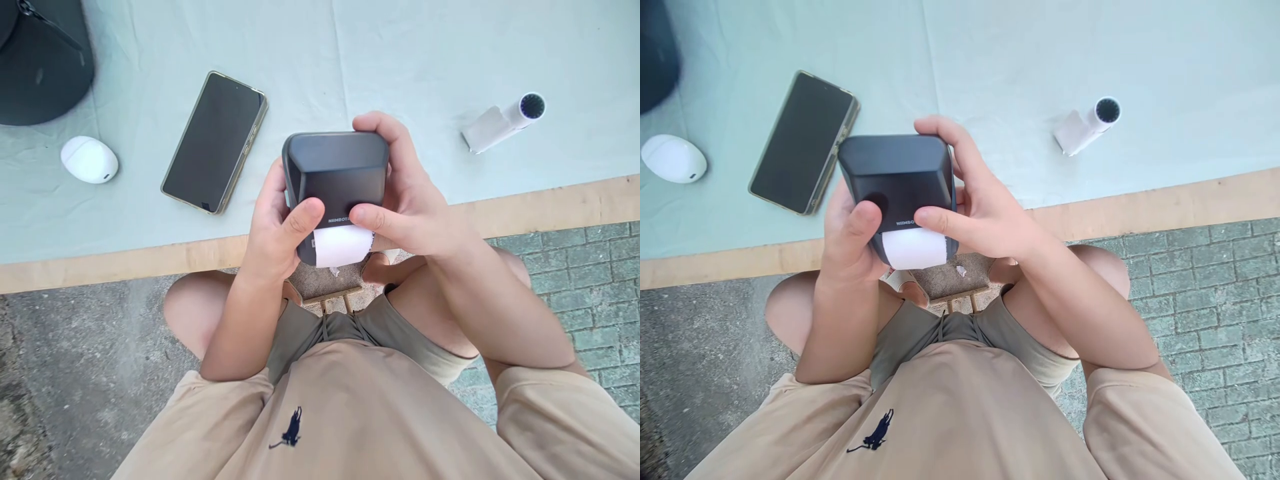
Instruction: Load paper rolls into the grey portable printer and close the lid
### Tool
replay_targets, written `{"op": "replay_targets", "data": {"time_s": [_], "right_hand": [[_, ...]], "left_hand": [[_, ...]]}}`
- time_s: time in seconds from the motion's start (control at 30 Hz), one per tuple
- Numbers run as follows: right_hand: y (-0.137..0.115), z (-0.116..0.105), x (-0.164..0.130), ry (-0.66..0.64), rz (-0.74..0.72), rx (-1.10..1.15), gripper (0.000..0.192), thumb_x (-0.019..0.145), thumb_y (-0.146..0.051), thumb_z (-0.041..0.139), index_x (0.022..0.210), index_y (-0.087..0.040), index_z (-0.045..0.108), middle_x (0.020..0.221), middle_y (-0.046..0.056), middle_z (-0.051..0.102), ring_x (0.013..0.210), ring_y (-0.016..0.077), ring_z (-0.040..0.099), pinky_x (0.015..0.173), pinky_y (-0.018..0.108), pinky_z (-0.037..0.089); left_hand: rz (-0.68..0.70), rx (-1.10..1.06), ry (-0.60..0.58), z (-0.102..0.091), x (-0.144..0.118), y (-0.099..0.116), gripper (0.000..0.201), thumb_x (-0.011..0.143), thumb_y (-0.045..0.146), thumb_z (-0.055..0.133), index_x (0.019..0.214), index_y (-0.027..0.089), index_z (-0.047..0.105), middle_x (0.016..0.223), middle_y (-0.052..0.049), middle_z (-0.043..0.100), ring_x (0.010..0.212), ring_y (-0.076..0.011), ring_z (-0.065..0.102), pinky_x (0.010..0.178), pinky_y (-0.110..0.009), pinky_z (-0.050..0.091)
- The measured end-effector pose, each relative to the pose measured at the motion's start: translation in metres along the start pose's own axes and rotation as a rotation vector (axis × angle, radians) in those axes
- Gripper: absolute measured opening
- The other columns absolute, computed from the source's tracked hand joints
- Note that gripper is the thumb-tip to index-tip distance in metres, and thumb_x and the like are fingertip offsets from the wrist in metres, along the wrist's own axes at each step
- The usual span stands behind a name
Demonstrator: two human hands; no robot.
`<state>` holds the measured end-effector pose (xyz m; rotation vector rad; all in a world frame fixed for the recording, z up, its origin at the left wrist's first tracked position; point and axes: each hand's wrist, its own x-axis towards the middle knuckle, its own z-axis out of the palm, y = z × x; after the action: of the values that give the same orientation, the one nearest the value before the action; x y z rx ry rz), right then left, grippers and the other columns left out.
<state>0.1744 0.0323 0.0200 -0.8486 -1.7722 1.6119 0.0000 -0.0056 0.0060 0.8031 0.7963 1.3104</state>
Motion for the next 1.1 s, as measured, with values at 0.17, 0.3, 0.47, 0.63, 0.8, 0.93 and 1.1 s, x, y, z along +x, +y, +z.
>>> {"op": "replay_targets", "data": {"time_s": [0.17,0.3,0.47,0.63,0.8,0.93,1.1], "right_hand": [[0.000,-0.004,0.000,0.112,-0.072,-0.210,0.069,0.093,-0.060,0.050,0.147,-0.024,0.025,0.138,0.008,0.052,0.117,0.0099,0.062,0.092,0.020,0.059],[-0.002,-0.009,0.001,0.168,-0.153,-0.229,0.063,0.094,-0.059,0.050,0.144,-0.023,0.037,0.153,0.007,0.041,0.141,0.0140,0.049,0.121,0.029,0.048],[-0.005,-0.013,0.000,0.069,-0.175,-0.269,0.072,0.091,-0.055,0.056,0.151,-0.027,0.029,0.159,0.006,0.034,0.147,0.0153,0.043,0.123,0.031,0.047],[-0.009,-0.016,-0.001,0.017,-0.178,-0.322,0.081,0.083,-0.045,0.068,0.150,-0.022,0.028,0.159,0.008,0.031,0.148,0.0146,0.040,0.125,0.028,0.046],[-0.017,-0.021,-0.001,0.030,-0.128,-0.368,0.079,0.079,-0.048,0.072,0.144,-0.026,0.035,0.153,0.005,0.039,0.144,0.0140,0.045,0.124,0.028,0.046],[-0.028,-0.015,0.004,0.334,-0.216,-0.441,0.063,0.076,-0.049,0.075,0.127,-0.018,0.055,0.129,0.004,0.055,0.113,0.0099,0.057,0.086,0.020,0.053],[-0.042,0.000,0.017,0.685,-0.303,-0.374,0.019,0.096,-0.031,0.053,0.094,-0.013,0.047,0.101,0.000,0.052,0.058,-0.0045,0.049,0.047,0.020,0.028]], "left_hand": [[-0.011,-0.100,-0.002,0.000,0.003,-0.004,0.047,0.088,0.060,0.062,0.119,0.024,0.062,0.121,-0.009,0.070,0.139,-0.0295,0.053,0.105,-0.041,0.055],[-0.049,-0.101,0.064,-0.001,0.005,-0.005,0.049,0.096,0.059,0.048,0.118,0.022,0.069,0.124,-0.006,0.071,0.139,-0.0282,0.053,0.113,-0.042,0.051],[-0.010,-0.047,0.117,-0.004,0.004,-0.002,0.049,0.091,0.062,0.054,0.115,0.022,0.071,0.126,-0.003,0.072,0.141,-0.0314,0.050,0.112,-0.042,0.049],[0.025,-0.043,0.154,-0.004,0.005,-0.004,0.040,0.097,0.055,0.050,0.108,0.025,0.074,0.117,-0.002,0.074,0.115,-0.0206,0.067,0.096,-0.034,0.058],[0.025,-0.106,0.163,-0.001,0.007,-0.006,0.038,0.100,0.047,0.046,0.105,0.022,0.073,0.110,-0.002,0.075,0.104,-0.0173,0.071,0.093,-0.032,0.059],[-0.041,-0.130,0.127,-0.001,0.007,-0.003,0.040,0.100,0.045,0.042,0.103,0.019,0.071,0.111,-0.007,0.073,0.123,-0.0232,0.064,0.101,-0.036,0.057],[-0.070,-0.067,0.012,-0.005,0.007,-0.002,0.035,0.090,0.046,0.063,0.117,0.023,0.066,0.114,-0.005,0.072,0.116,-0.0224,0.067,0.088,-0.030,0.058]]}}
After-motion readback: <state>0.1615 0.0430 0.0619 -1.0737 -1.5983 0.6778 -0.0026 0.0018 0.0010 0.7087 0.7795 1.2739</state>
